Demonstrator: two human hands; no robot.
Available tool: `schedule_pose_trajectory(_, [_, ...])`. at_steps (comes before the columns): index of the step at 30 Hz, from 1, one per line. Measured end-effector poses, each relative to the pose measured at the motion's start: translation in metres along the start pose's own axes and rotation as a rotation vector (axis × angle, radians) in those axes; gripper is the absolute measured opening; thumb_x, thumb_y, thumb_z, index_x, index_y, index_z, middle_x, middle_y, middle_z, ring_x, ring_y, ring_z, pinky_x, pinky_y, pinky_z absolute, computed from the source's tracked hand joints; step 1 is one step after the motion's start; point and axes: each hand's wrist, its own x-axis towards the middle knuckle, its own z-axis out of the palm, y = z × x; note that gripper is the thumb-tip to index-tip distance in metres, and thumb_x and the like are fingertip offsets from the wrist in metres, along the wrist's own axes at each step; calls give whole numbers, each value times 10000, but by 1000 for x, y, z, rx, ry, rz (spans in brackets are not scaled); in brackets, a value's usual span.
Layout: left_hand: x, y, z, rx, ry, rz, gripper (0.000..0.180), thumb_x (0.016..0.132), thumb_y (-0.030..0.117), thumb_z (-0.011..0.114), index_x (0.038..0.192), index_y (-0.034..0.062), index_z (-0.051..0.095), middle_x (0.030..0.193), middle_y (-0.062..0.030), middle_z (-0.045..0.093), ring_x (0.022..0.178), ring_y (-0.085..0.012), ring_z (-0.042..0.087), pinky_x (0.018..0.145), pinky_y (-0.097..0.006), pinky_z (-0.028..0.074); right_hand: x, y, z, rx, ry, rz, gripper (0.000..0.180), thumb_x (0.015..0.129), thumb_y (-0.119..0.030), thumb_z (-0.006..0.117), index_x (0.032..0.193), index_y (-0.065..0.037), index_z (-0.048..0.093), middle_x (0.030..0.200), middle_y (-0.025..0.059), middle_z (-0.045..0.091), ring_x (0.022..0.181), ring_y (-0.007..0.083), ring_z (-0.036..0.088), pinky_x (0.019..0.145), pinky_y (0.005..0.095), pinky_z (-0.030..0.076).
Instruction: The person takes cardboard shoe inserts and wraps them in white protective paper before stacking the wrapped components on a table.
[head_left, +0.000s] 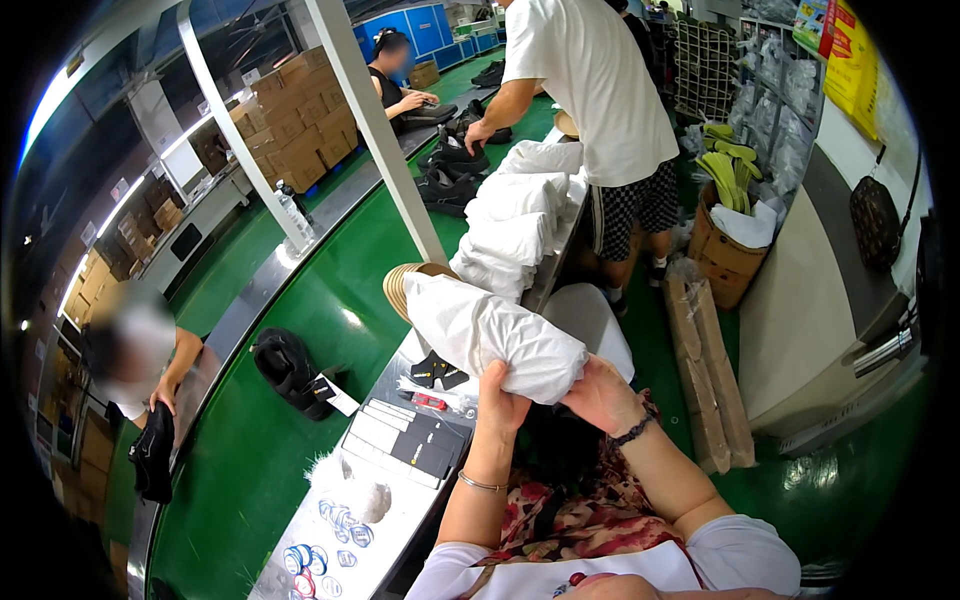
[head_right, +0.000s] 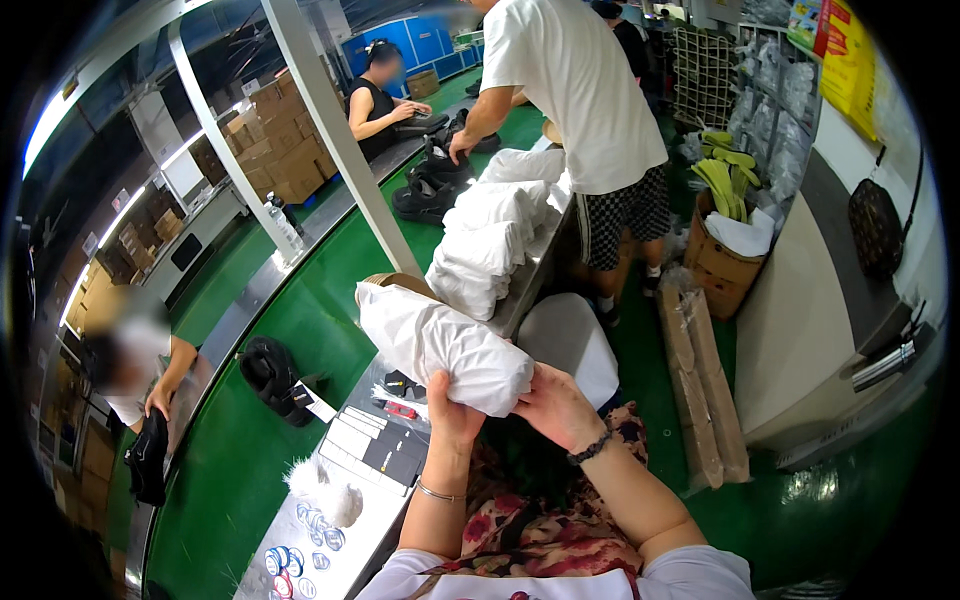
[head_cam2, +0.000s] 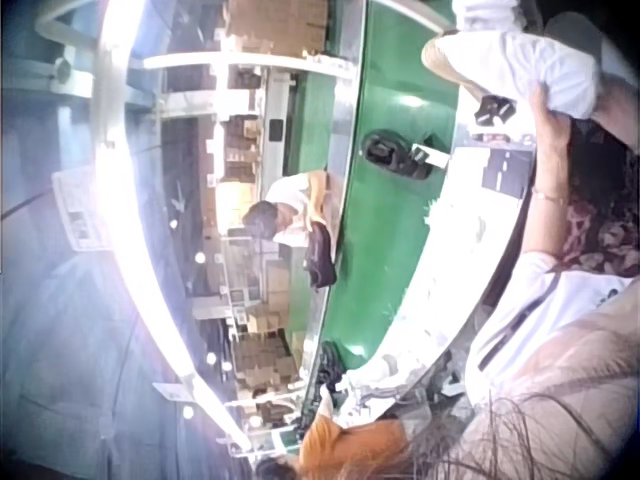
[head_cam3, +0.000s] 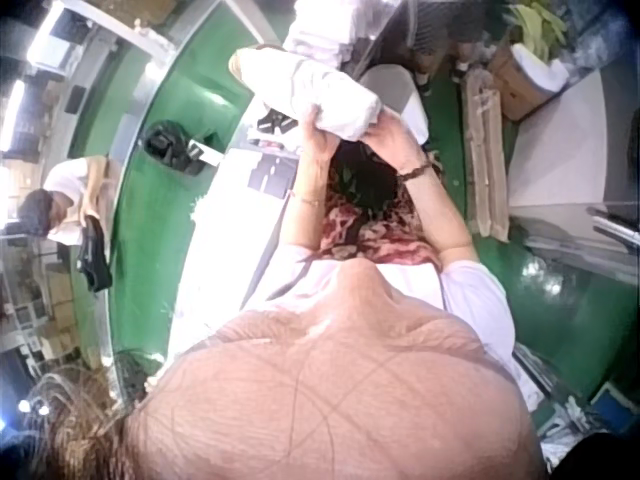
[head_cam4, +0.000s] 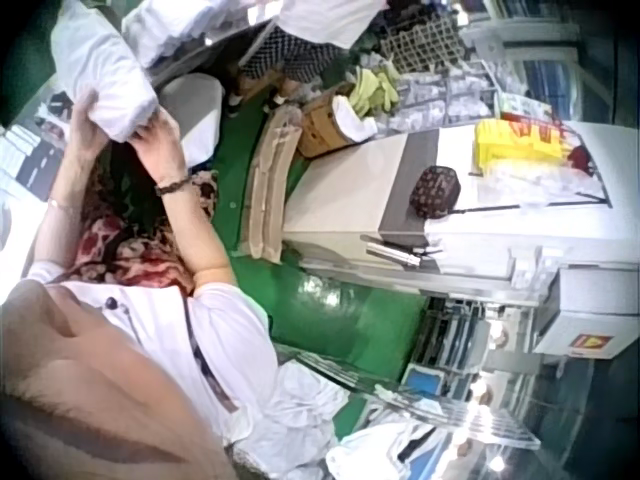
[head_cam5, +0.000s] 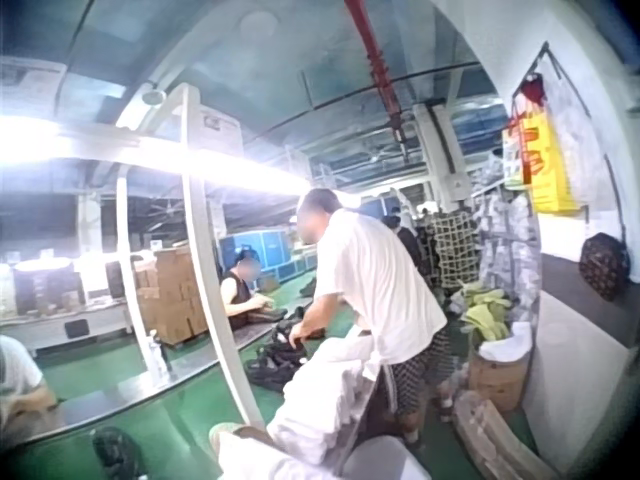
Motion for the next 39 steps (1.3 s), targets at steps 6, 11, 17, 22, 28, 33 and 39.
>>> schedule_pose_trajectory(6, [7, -20, -5, -74, 237, 0, 579, 822, 365, 565, 1235, -12, 415, 1202, -148, 519, 1126, -291, 503, 995, -418, 378, -3, -4, 16, -783, 69, -426, 905, 755, -362, 720, 1386, -39, 157, 1307, 141, 357, 1205, 233, 374, 1006, 322, 298])
schedule_pose_trajectory(11, [9, -35, -5, 58, 170, -21, 594, 846, 309, 582, 1287, -14, 350, 1248, -118, 456, 1158, -228, 444, 1004, -353, 330, 10, 9, 21, -1022, 298, -601, 849, 675, -233, 797, 1294, -11, 261, 1208, 143, 410, 1098, 201, 438, 938, 323, 372])
schedule_pose_trajectory(17, [5, -17, -7, 1233, 445, 548, 575, 905, 241, 530, 1340, -43, 283, 1324, -182, 376, 1228, -284, 362, 1024, -383, 288, 5, -12, 7, -1375, 408, -780, 724, 662, -195, 786, 1213, -17, 351, 1068, 132, 478, 984, 214, 493, 857, 323, 413])
schedule_pose_trajectory(22, [15, -1, 0, 1576, 268, 635, 508, 917, 182, 490, 1284, -123, 316, 1249, -305, 407, 1161, -423, 394, 993, -406, 308, 4, -50, 11, -1806, -106, -951, 751, 578, -127, 808, 1175, -23, 364, 1049, 186, 489, 935, 344, 511, 797, 400, 434])
schedule_pose_trajectory(28, [31, 5, -24, 466, 347, 47, 319, 919, 277, 532, 960, -36, 575, 835, -26, 593, 756, -94, 543, 689, -242, 434, -3, -66, 22, -1768, -351, -971, 737, 563, -128, 819, 1155, -36, 390, 1064, 173, 496, 950, 341, 511, 809, 399, 440])
schedule_pose_trajectory(33, [43, 18, -5, 49, 228, -209, 303, 915, 303, 509, 955, 12, 583, 907, -77, 639, 848, -201, 623, 795, -353, 492, -7, -62, 1, -1585, -158, -870, 759, 568, -142, 824, 1166, -32, 369, 1088, 183, 489, 961, 317, 518, 818, 386, 437])
schedule_pose_trajectory(39, [71, 13, -18, -20, 210, -307, 283, 905, 295, 524, 982, 28, 578, 968, -77, 632, 887, -195, 615, 814, -369, 484, -10, -30, -16, -1370, 269, -636, 725, 619, -174, 792, 1186, -34, 363, 1080, 119, 472, 984, 199, 481, 865, 333, 400])
